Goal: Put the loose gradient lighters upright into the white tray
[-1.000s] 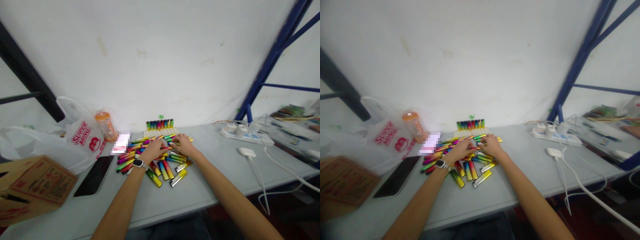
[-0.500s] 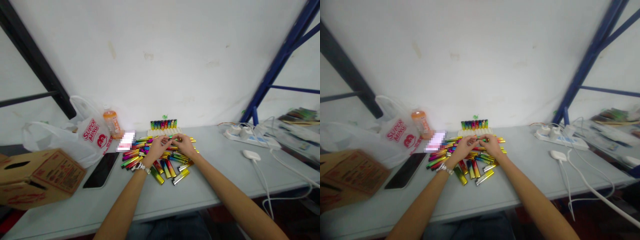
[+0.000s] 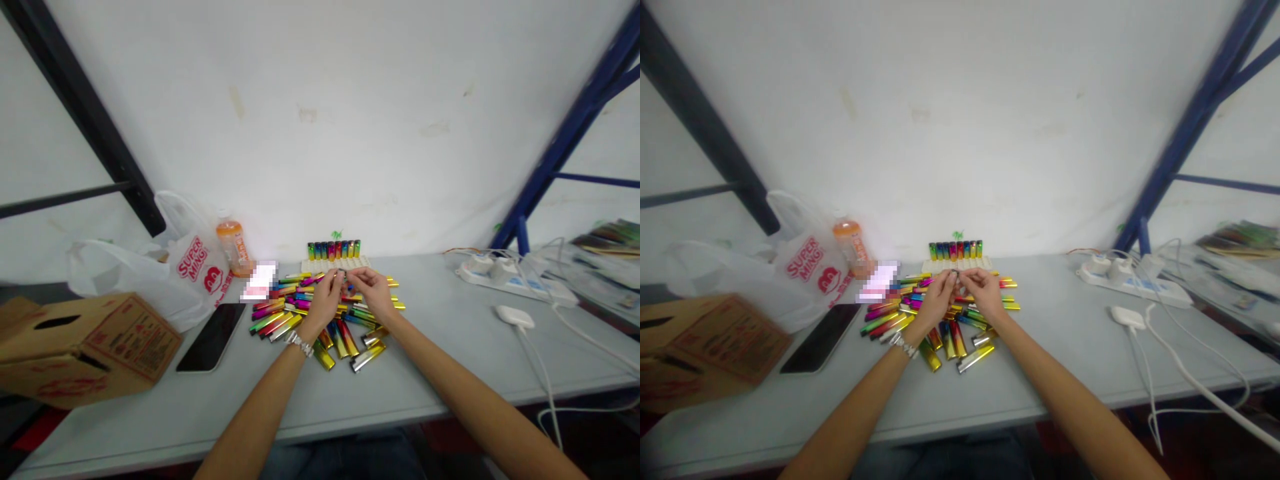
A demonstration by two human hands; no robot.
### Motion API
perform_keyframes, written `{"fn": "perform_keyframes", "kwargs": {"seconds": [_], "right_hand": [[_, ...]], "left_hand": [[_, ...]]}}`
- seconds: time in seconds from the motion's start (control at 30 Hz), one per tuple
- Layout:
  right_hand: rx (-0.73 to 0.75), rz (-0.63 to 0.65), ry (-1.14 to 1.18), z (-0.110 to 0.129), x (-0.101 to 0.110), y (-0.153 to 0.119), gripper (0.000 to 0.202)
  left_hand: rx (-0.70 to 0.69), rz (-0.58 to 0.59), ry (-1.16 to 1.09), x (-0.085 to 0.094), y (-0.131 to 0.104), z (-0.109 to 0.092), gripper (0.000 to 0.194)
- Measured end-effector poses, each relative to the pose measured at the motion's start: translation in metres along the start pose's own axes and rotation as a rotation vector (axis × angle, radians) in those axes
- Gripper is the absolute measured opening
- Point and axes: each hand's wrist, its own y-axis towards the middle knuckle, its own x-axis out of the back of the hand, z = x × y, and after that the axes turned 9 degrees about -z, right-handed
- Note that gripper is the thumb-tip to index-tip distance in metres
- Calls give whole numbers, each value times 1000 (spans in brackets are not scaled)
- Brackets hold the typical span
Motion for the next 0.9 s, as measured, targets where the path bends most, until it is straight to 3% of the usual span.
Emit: {"fn": "perform_keyframes", "kwargs": {"seconds": [0.17, 0.4, 0.57, 0.9], "right_hand": [[130, -94, -186, -3, 8, 4, 32], [105, 18, -214, -12, 6, 1, 39], [84, 35, -209, -8, 1, -4, 41], [114, 69, -242, -9, 2, -6, 43]], "left_hand": [[-5, -65, 19, -5, -4, -1, 40], [70, -188, 146, -10, -9, -3, 51], [79, -214, 265, -11, -6, 2, 43], [80, -213, 214, -9, -6, 1, 49]]}}
